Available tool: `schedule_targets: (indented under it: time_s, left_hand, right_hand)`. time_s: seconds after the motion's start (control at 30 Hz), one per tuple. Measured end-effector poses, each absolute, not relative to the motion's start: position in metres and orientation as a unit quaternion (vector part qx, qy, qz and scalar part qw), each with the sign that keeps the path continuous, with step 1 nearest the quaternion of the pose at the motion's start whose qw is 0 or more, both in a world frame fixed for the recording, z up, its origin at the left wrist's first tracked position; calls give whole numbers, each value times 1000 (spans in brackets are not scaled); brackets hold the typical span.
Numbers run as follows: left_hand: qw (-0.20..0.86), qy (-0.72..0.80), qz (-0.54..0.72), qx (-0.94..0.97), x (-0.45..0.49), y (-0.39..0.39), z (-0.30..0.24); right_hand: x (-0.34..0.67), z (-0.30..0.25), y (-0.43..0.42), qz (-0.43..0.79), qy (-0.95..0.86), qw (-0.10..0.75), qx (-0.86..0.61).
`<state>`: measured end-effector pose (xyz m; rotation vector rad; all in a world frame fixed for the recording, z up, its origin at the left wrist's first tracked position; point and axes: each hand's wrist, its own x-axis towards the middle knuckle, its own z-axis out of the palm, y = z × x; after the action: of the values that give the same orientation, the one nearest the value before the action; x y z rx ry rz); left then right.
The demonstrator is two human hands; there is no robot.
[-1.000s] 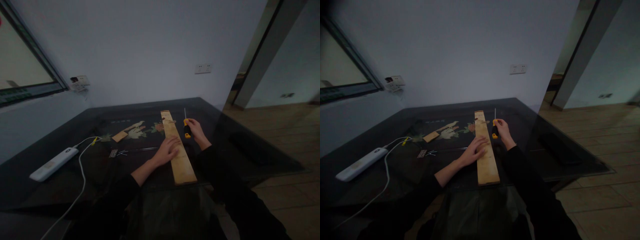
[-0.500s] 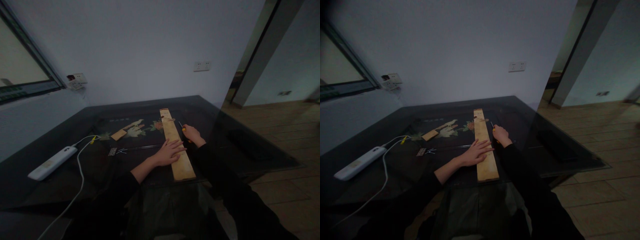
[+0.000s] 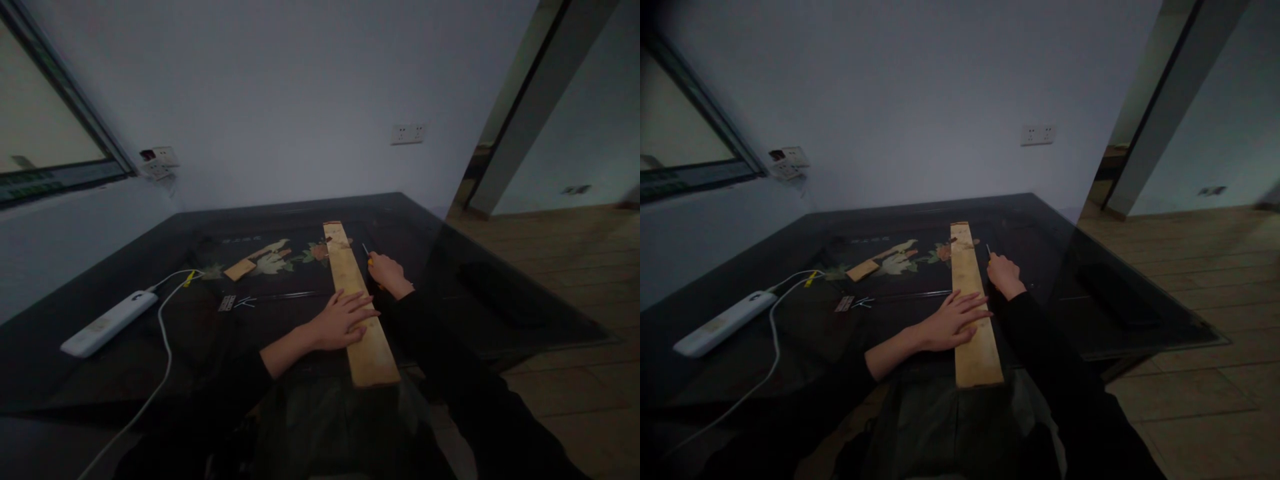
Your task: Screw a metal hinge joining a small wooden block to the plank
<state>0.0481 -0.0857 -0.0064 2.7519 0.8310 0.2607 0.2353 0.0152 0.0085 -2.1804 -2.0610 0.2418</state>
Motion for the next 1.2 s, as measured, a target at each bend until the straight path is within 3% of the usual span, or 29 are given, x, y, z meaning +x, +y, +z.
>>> schedule_targets:
  time_s: [0.23,0.43,0.6,0.73,0.87,1.2]
  left_hand:
    - [111,273,90,951,46,-86,-5]
    - [30,279,135,950,32,-68,5]
    - [-54,477,198,855,-26,-29,22]
    - [-92,693,119,706,-90,-13,23]
    - [-65,794,52,602,-132,-11,13]
    - [6,821,26,571,-143,0,-4]
  right_hand:
    - [238,11,11,61,-695,58,-714]
    - [239,11,12,52,-695,56,-715]
    - [240,11,13,48,-688,46,-723]
    - [240,15,9,41,-694,56,-717]
    - [238,20,6,2,-692,84,-717]
    - [225,19,5,-10,-727,138,-672]
